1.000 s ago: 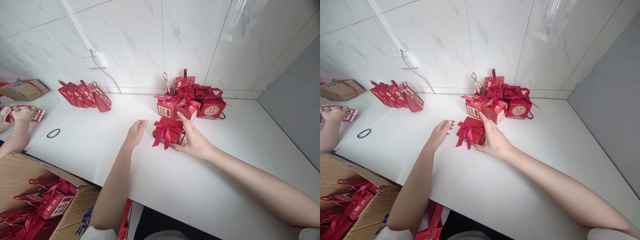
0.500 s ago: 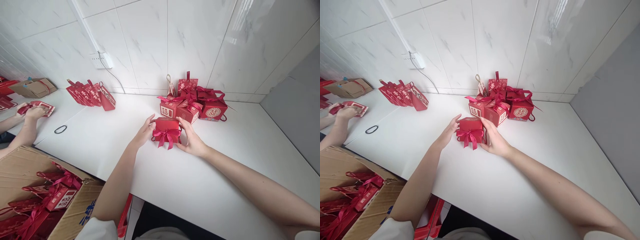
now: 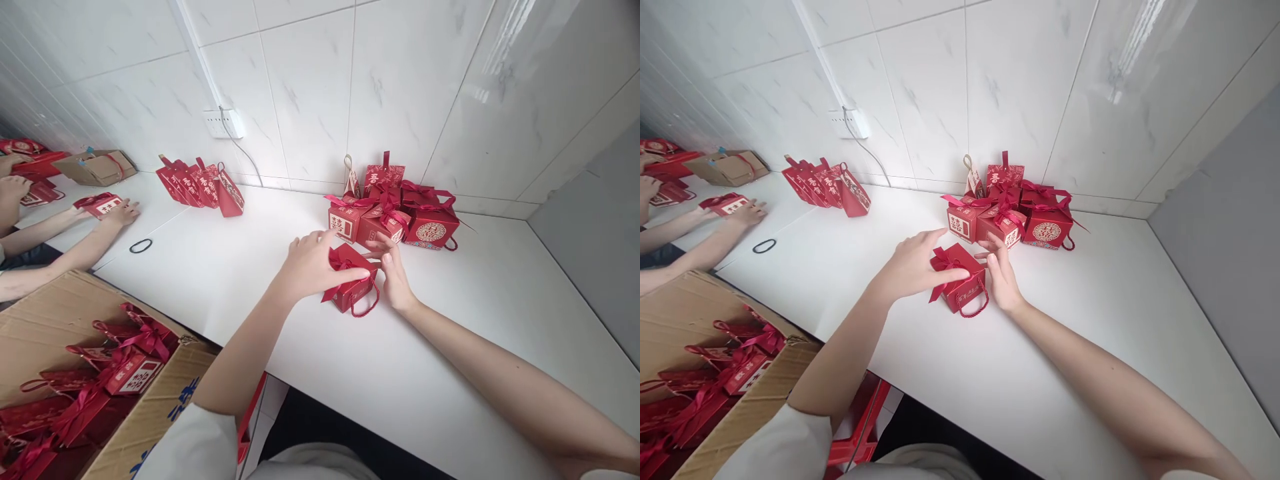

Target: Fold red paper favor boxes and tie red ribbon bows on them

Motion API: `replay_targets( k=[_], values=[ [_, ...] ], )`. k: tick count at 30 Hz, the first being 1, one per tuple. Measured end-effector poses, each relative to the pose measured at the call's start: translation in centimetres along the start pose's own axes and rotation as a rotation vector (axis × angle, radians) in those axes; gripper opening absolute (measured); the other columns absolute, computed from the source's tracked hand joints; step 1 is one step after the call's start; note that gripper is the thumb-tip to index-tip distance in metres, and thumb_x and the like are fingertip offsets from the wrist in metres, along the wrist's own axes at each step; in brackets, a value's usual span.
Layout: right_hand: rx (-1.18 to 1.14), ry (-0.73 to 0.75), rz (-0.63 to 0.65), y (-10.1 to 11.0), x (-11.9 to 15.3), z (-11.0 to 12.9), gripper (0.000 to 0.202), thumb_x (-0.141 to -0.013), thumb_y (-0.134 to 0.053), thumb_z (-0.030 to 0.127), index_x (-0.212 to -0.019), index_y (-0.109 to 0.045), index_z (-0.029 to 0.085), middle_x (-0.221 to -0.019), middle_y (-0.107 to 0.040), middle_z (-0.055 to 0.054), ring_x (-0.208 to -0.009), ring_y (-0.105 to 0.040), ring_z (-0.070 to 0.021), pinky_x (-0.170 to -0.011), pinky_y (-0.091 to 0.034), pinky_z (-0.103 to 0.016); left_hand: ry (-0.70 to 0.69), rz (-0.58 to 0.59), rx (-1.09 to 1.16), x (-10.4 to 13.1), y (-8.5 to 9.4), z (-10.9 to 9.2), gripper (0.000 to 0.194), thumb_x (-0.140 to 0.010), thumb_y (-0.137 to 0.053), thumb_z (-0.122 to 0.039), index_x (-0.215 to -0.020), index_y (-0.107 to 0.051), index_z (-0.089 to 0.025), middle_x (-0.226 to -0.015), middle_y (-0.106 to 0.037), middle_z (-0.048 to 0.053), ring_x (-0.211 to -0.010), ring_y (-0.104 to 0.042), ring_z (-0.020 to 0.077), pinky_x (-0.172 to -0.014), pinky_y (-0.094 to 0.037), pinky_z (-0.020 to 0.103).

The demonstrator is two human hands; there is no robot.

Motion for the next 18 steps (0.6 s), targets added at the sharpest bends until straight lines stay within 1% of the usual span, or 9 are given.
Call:
replay_targets(
  k=[3,6,8,10,12,14,16,17,18],
  values=[
    [-0.068,-0.095,-0.040,0.5,-0.3,-1.1,0.048,-0.097,-0.033,0.054,-0.137,-0.037,0.028,-0.130,-0.053,-0.012,-0.095,-0.066,-0.0209,-0.080,-0.056,-0.042,-0.018,0.141,-0.143,-0.7,-1.8,-1.5,0.092,-0.060,-0.066,-0.074,-0.136,-0.046,-0.026,-0.122,-0.059,0.015,-0.118,-0.050,0.0411,-0.103,-0.030,0.053],
    [-0.107,-0.176,-0.065,0.9,-0.3,-2.3,0.045,-0.094,-0.041,0.054,-0.131,-0.042,0.027,-0.127,-0.057,-0.011,-0.084,-0.067,-0.0184,-0.074,-0.058,-0.038,0.015,0.283,-0.160,-0.8,-3.3,-1.5,0.087,-0.061,-0.068,-0.070,-0.134,-0.048,-0.026,-0.113,-0.061,0.013,-0.104,-0.059,0.0373,-0.092,-0.040,0.047],
    [-0.104,-0.185,-0.064,1.1,-0.3,-3.0,0.043,-0.093,-0.044,0.052,-0.129,-0.041,0.028,-0.126,-0.058,-0.009,-0.080,-0.068,-0.0169,-0.070,-0.058,-0.036,0.033,0.324,-0.129,-0.4,-3.6,-1.2,0.087,-0.061,-0.069,-0.066,-0.136,-0.046,-0.027,-0.111,-0.060,0.012,-0.097,-0.062,0.0343,-0.085,-0.044,0.043],
    [-0.078,-0.171,-0.055,1.2,-0.3,-3.3,0.041,-0.094,-0.043,0.051,-0.128,-0.040,0.030,-0.124,-0.058,-0.007,-0.078,-0.068,-0.0161,-0.069,-0.058,-0.034,0.049,0.334,-0.091,0.4,-3.0,-0.7,0.088,-0.060,-0.072,-0.059,-0.138,-0.044,-0.030,-0.111,-0.060,0.010,-0.093,-0.064,0.0320,-0.082,-0.046,0.040],
    [-0.050,-0.169,-0.048,1.3,-0.2,-3.5,0.038,-0.094,-0.043,0.049,-0.128,-0.040,0.031,-0.123,-0.058,-0.005,-0.079,-0.069,-0.0157,-0.067,-0.057,-0.032,0.076,0.309,-0.043,1.8,-1.3,-0.1,0.085,-0.062,-0.074,-0.052,-0.139,-0.044,-0.031,-0.113,-0.061,0.008,-0.092,-0.065,0.0294,-0.082,-0.047,0.038],
    [-0.050,-0.184,-0.048,1.4,-0.1,-3.6,0.037,-0.094,-0.045,0.048,-0.127,-0.041,0.031,-0.123,-0.058,-0.005,-0.079,-0.069,-0.0155,-0.065,-0.056,-0.031,0.114,0.220,-0.004,4.0,2.1,0.8,0.082,-0.065,-0.073,-0.048,-0.140,-0.045,-0.031,-0.120,-0.061,0.007,-0.097,-0.065,0.0279,-0.086,-0.048,0.036],
    [-0.080,-0.201,-0.054,1.4,0.0,-3.4,0.037,-0.092,-0.049,0.047,-0.125,-0.042,0.031,-0.121,-0.058,-0.004,-0.077,-0.069,-0.0152,-0.065,-0.055,-0.031,0.148,0.064,-0.002,7.4,6.9,1.8,0.082,-0.066,-0.072,-0.050,-0.141,-0.044,-0.030,-0.128,-0.059,0.005,-0.108,-0.061,0.0287,-0.093,-0.047,0.036],
    [-0.099,-0.210,-0.060,1.4,0.1,-3.4,0.037,-0.091,-0.051,0.046,-0.124,-0.043,0.030,-0.120,-0.059,-0.004,-0.076,-0.068,-0.0149,-0.064,-0.055,-0.031,0.198,-0.024,-0.015,9.5,9.6,2.5,0.081,-0.068,-0.071,-0.052,-0.142,-0.044,-0.030,-0.130,-0.059,0.004,-0.111,-0.060,0.0288,-0.095,-0.047,0.037],
    [-0.116,-0.221,-0.065,1.3,0.2,-3.4,0.037,-0.091,-0.054,0.045,-0.123,-0.044,0.030,-0.119,-0.059,-0.004,-0.075,-0.068,-0.0148,-0.064,-0.054,-0.031,0.285,-0.109,-0.045,12.0,12.2,3.6,0.081,-0.069,-0.071,-0.054,-0.142,-0.043,-0.032,-0.128,-0.060,0.002,-0.109,-0.061,0.0278,-0.094,-0.048,0.038]
  ],
)
Point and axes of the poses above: each hand's wrist, its own x-axis away from the middle knuckle, its own y-axis out of the back of the hand, z = x × y, the point moved 8 cm from there along -x, towards the middle knuckle
